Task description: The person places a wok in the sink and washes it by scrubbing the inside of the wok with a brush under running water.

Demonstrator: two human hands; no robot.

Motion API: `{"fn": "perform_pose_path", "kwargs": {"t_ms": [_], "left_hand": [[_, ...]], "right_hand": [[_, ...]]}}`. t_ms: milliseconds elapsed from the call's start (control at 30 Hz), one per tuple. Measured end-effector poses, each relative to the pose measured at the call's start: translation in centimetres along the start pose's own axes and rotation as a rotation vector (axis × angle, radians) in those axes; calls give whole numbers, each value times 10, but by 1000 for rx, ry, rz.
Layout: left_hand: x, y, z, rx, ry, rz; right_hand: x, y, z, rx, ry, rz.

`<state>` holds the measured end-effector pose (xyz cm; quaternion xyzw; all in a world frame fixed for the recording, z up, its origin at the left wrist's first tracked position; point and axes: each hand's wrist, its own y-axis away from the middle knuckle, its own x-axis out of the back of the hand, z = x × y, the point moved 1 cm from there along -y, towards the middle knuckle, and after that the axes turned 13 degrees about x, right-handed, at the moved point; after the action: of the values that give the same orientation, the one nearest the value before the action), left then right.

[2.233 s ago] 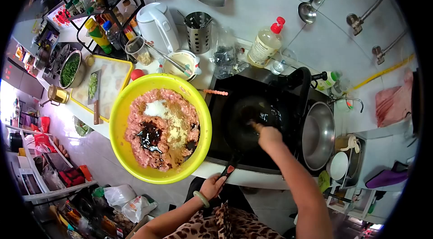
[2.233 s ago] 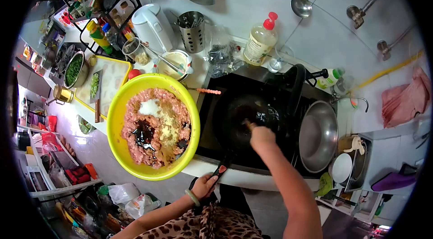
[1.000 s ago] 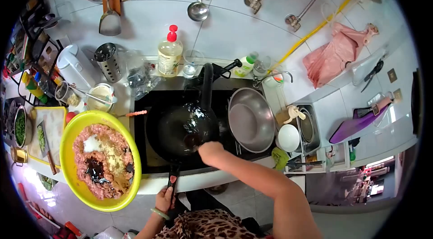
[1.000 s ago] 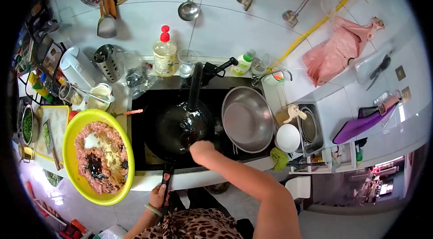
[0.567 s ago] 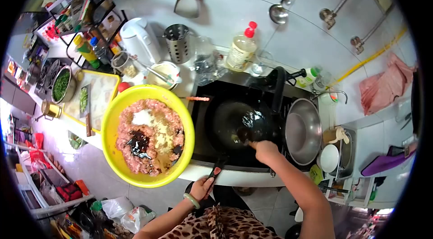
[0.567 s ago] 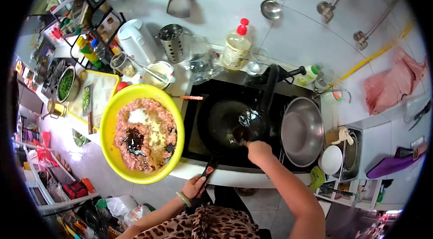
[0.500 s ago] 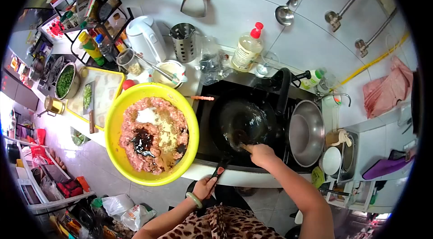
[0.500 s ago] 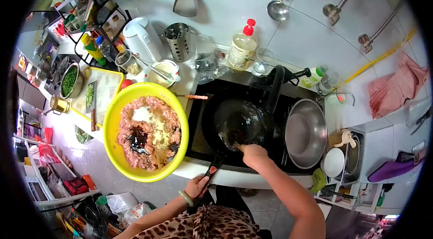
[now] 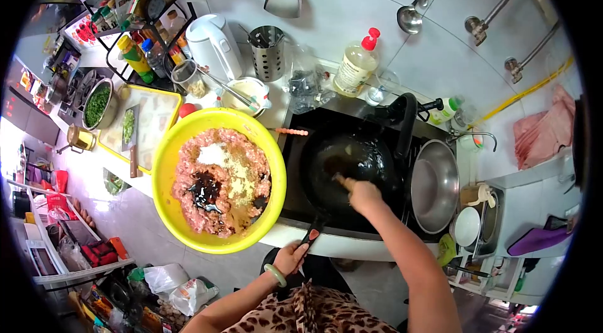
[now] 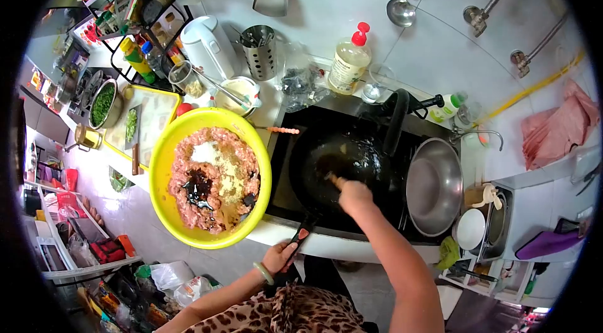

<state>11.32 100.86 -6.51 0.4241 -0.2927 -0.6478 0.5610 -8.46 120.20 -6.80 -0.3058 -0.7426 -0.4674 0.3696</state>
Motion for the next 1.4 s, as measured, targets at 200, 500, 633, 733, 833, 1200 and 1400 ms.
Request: {"fn": "perform_pose_path", "kwargs": {"t_ms": [200,500,633,733,833,1200,1400], "left_hand": [[2,-4,-4,0,46,-42],[1,1,0,-33,-27,-23],[2,-3,-4,-37,-18,-23],[-1,-3,-4,-50,-22,2],[-2,-3,-6,-14,64,-23],[-5,-3,-9,-3,27,24],[-6,-5,-11,-16,37,15]], "right_hand": [[29,42,9,-17,29,-200],[-9,-18,-28,46,-391,305],[-10,-11,-8,-121,-661,380],[-28,20,-30,0,-803,346],[-56,-8,-38,142,-676,375],[-49,-7,-56,13,-1163,459],[-11,-5,4,-385,-1547,479]]}}
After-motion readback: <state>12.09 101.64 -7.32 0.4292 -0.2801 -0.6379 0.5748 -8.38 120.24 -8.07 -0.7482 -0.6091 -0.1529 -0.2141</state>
